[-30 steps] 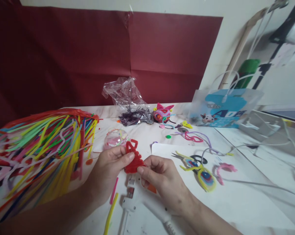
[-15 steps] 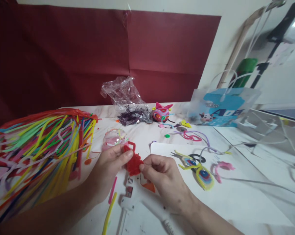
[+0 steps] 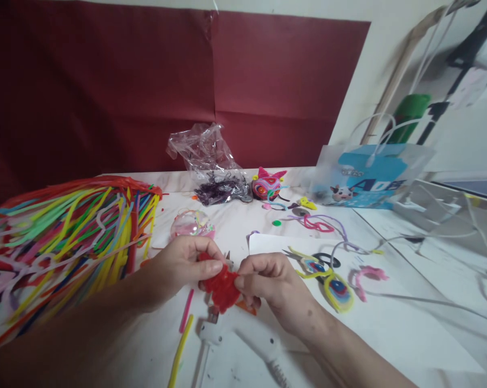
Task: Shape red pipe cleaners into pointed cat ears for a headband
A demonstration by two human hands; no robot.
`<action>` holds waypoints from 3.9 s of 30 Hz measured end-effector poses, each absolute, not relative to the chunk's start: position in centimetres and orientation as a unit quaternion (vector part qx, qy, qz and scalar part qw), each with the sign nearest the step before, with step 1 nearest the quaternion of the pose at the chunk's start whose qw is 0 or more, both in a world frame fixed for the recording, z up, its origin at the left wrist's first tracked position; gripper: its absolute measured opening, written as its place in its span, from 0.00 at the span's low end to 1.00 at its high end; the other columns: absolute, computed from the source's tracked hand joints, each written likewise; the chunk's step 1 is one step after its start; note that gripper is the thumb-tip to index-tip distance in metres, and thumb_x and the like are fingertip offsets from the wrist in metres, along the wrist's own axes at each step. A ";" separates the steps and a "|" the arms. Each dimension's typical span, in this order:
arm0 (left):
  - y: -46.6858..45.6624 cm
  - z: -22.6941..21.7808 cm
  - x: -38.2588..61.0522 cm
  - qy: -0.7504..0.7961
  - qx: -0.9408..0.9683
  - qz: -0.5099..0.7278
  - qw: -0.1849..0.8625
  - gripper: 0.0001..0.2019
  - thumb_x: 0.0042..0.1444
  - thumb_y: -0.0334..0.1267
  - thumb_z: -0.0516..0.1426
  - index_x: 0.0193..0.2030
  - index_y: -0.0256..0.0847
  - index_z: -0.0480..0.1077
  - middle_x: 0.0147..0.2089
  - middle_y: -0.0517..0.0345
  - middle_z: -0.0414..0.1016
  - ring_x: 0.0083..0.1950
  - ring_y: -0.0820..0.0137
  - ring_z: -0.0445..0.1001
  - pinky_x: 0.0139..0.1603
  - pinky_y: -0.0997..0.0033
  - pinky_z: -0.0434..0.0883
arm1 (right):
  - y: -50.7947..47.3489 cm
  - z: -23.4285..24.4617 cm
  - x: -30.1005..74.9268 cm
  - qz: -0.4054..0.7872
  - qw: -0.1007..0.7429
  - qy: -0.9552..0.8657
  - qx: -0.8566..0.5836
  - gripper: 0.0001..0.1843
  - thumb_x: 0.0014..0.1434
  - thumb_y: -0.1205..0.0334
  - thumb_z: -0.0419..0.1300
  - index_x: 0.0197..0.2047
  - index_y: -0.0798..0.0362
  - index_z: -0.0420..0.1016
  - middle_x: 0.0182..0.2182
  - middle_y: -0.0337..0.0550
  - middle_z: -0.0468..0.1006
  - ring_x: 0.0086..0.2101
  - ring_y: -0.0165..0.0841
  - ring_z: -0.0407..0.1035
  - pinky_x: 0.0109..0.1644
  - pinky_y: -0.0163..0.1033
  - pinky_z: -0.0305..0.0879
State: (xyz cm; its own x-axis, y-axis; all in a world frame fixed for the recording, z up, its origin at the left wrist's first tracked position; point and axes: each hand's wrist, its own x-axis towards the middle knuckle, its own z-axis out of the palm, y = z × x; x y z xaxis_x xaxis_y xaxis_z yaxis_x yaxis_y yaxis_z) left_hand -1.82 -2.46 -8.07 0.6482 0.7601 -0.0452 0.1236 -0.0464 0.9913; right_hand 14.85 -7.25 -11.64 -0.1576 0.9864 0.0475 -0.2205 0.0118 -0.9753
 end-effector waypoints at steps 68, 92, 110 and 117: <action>-2.5 -9.2 -1.7 0.328 0.689 0.291 0.577 0.07 0.47 0.38 0.58 0.31 0.36 0.68 0.20 0.64 0.67 0.20 0.80 0.62 0.20 0.80 0.59 | -7.1 -12.1 15.1 0.613 0.482 -0.503 -0.372 0.10 0.47 0.60 0.65 0.22 0.58 0.73 0.16 0.39 0.74 0.17 0.26 0.66 0.21 0.31 0.58; -3.3 -8.9 -1.1 0.350 0.667 0.341 0.563 0.03 0.44 0.28 0.54 0.23 0.36 0.64 0.17 0.67 0.64 0.18 0.82 0.62 0.19 0.83 0.58 | -7.6 -12.2 14.1 0.601 0.544 -0.457 -0.367 0.10 0.50 0.60 0.64 0.23 0.58 0.73 0.15 0.38 0.73 0.16 0.25 0.63 0.21 0.31 0.59; -3.7 -9.0 -1.1 0.358 0.683 0.333 0.542 0.02 0.44 0.29 0.54 0.23 0.36 0.64 0.17 0.68 0.61 0.18 0.83 0.59 0.18 0.83 0.56 | -7.4 -12.2 13.9 0.642 0.529 -0.435 -0.343 0.11 0.47 0.59 0.65 0.23 0.59 0.74 0.13 0.39 0.73 0.14 0.24 0.63 0.19 0.29 0.57; -3.7 -8.7 -1.0 0.353 0.671 0.336 0.559 0.03 0.44 0.29 0.54 0.23 0.36 0.63 0.17 0.68 0.62 0.18 0.82 0.60 0.18 0.83 0.58 | -7.4 -11.8 13.8 0.713 0.514 -0.362 -0.311 0.09 0.46 0.63 0.65 0.21 0.60 0.72 0.12 0.39 0.71 0.13 0.23 0.62 0.17 0.28 0.61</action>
